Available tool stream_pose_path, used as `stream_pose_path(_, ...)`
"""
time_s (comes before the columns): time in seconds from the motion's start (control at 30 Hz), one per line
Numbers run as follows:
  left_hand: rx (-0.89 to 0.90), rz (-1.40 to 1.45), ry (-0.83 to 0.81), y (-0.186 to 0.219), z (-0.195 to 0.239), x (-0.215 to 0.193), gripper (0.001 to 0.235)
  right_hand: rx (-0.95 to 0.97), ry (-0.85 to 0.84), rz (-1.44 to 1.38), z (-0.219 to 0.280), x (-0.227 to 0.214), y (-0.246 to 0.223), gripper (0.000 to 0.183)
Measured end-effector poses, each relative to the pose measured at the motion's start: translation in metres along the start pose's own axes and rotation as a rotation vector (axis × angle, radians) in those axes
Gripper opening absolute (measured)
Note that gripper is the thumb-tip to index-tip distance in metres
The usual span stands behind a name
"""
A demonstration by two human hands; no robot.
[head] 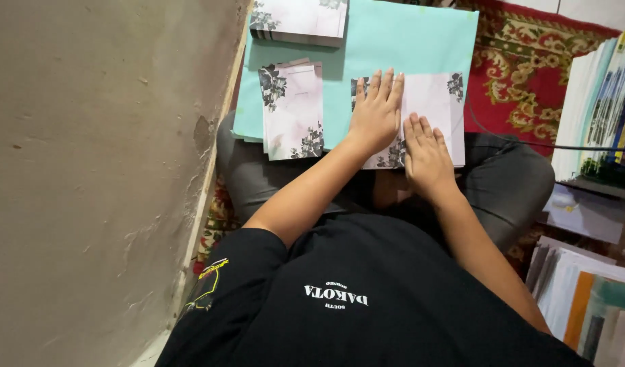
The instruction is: Manually folding printed paper sheets into booklets and stacking them on a work surface.
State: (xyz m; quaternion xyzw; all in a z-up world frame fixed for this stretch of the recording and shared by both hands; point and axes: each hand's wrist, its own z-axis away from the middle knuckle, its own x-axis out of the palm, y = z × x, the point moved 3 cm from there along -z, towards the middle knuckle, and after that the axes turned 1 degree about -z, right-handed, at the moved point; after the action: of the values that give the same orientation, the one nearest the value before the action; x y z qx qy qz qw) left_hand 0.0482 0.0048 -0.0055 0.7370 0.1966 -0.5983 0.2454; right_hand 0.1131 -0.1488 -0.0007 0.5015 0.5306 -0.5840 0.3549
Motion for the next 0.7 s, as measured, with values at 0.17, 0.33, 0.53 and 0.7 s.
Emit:
stream_pose_path(0.17, 0.019, 0.166, 0.125, 0.000, 0.004, -0.006, 0.059, -0.008, 0.036, 0.063, -0.060, 0.007, 0.022, 0.070)
stream_pose_path(0.33, 0.018, 0.128, 0.165, 0.000, 0.007, -0.002, 0.057, -0.019, 0.068, 0.078, -0.044, 0.008, 0.016, 0.072)
stream_pose_path(0.53, 0.025, 0.119, 0.139, -0.002, 0.007, -0.002, 0.058, -0.001, 0.018, 0.079, -0.004, 0.015, 0.010, 0.074)
stream_pose_path(0.7, 0.027, 0.180, 0.107, -0.001, 0.007, -0.014, 0.055, -0.037, 0.048, 0.103, -0.054, 0.004, 0.020, 0.068)
